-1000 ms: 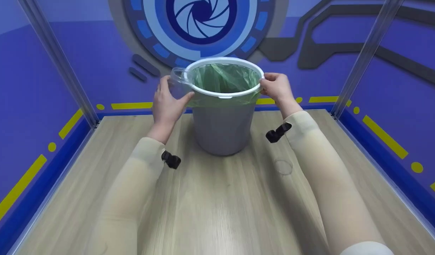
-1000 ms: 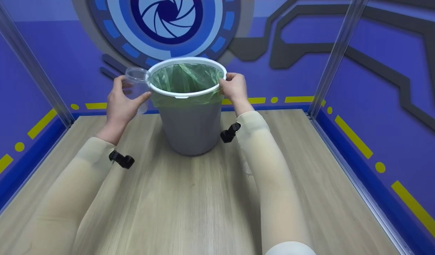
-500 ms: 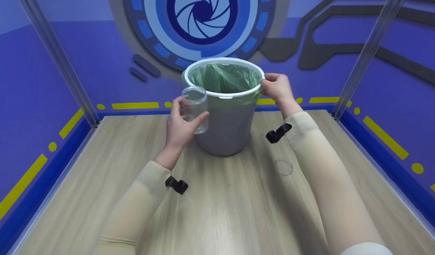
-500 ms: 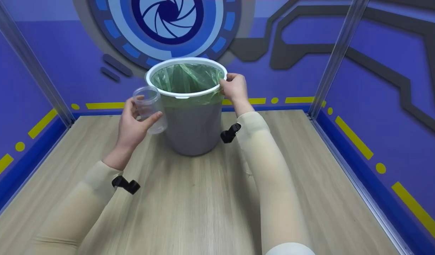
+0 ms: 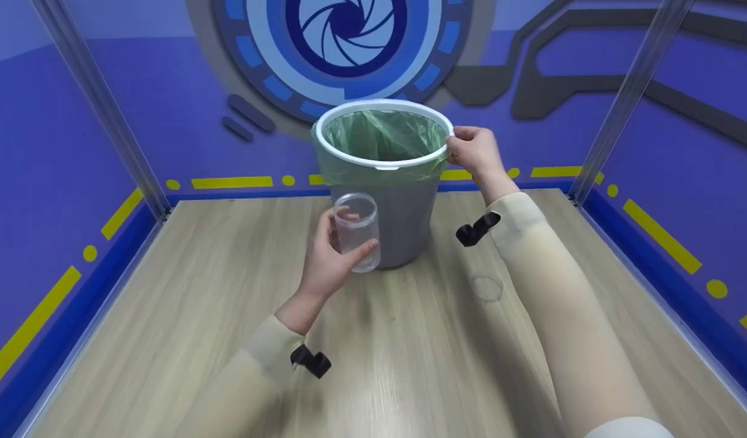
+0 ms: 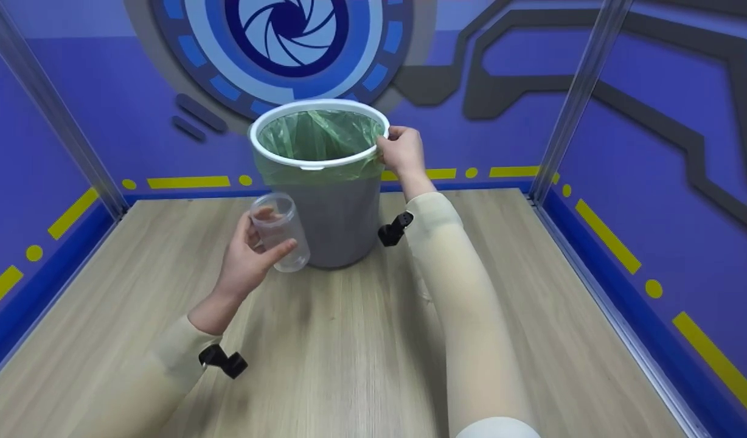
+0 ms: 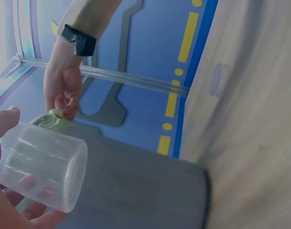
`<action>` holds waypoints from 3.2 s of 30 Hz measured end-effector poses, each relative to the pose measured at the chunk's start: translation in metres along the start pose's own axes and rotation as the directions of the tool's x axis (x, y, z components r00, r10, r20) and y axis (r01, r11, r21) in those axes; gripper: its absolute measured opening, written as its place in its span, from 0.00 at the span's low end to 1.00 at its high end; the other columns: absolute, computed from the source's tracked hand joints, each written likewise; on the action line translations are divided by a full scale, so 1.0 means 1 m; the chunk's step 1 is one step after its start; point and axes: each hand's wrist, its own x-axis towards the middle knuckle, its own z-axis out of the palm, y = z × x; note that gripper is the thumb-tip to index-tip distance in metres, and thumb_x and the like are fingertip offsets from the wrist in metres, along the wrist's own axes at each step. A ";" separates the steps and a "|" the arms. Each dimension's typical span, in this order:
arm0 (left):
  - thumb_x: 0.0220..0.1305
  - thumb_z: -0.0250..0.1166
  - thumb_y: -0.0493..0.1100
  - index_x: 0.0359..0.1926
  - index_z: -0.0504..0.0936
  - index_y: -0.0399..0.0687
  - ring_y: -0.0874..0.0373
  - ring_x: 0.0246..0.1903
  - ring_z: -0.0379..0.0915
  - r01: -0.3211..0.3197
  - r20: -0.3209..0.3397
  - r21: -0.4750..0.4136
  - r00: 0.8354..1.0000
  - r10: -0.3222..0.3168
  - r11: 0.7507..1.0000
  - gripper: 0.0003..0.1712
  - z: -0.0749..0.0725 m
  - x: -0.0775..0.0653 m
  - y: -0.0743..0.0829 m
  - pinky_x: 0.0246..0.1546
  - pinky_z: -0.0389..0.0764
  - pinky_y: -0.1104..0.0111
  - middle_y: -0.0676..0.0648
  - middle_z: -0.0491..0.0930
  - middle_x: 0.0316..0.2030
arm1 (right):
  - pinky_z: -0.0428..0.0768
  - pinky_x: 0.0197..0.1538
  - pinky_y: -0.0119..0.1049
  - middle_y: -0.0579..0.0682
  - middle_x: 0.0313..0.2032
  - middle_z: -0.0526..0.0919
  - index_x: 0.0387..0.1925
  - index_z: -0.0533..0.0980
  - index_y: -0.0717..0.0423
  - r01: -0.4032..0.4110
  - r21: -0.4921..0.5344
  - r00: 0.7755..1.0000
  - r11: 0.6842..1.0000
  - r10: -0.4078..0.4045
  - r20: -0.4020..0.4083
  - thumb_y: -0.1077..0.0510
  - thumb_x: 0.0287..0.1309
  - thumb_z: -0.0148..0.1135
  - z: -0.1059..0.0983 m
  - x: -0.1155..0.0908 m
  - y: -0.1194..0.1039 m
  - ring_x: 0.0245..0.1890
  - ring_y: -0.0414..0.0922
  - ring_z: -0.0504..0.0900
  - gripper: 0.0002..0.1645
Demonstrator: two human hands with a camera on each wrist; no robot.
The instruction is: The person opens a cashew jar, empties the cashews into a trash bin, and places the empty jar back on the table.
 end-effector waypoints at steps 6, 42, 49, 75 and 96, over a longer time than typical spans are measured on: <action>0.57 0.78 0.40 0.67 0.66 0.44 0.46 0.64 0.73 0.038 0.102 -0.048 0.994 -0.033 0.998 0.41 0.012 -0.028 -0.016 0.68 0.71 0.46 0.42 0.78 0.61 | 0.81 0.36 0.21 0.65 0.64 0.77 0.69 0.69 0.69 0.001 -0.005 1.000 1.000 -0.001 -0.002 0.63 0.69 0.54 0.000 -0.001 0.001 0.34 0.37 0.79 0.30; 0.55 0.80 0.42 0.63 0.68 0.45 0.39 0.64 0.75 0.252 0.407 0.029 0.881 -0.241 0.967 0.40 0.022 -0.086 -0.077 0.64 0.76 0.45 0.35 0.77 0.64 | 0.82 0.38 0.22 0.64 0.66 0.77 0.71 0.68 0.67 -0.008 -0.033 1.000 0.999 0.008 0.002 0.61 0.71 0.54 0.000 -0.002 0.001 0.41 0.40 0.80 0.30; 0.53 0.80 0.41 0.62 0.68 0.46 0.38 0.64 0.75 0.261 0.418 0.038 0.873 -0.253 0.964 0.39 0.022 -0.086 -0.080 0.64 0.75 0.45 0.36 0.77 0.63 | 0.82 0.38 0.22 0.65 0.66 0.76 0.71 0.68 0.67 0.001 -0.012 1.000 1.000 -0.001 0.001 0.62 0.70 0.54 0.000 -0.002 0.001 0.39 0.40 0.80 0.30; 0.50 0.82 0.38 0.70 0.62 0.42 0.38 0.66 0.73 0.275 0.436 0.051 0.859 -0.269 0.960 0.50 0.021 -0.087 -0.080 0.65 0.75 0.47 0.36 0.75 0.65 | 0.82 0.38 0.21 0.64 0.67 0.75 0.72 0.66 0.67 -0.014 -0.004 1.000 1.000 0.014 -0.001 0.61 0.71 0.54 0.001 -0.002 0.001 0.36 0.37 0.79 0.31; 0.79 0.52 0.52 0.79 0.54 0.38 0.40 0.71 0.66 0.107 0.222 0.134 0.966 -0.135 0.985 0.38 -0.049 -0.046 -0.068 0.73 0.63 0.44 0.33 0.69 0.69 | 0.82 0.39 0.22 0.62 0.68 0.75 0.73 0.65 0.65 -0.006 -0.010 1.000 1.000 0.006 0.018 0.59 0.73 0.55 0.000 -0.001 0.004 0.37 0.39 0.78 0.32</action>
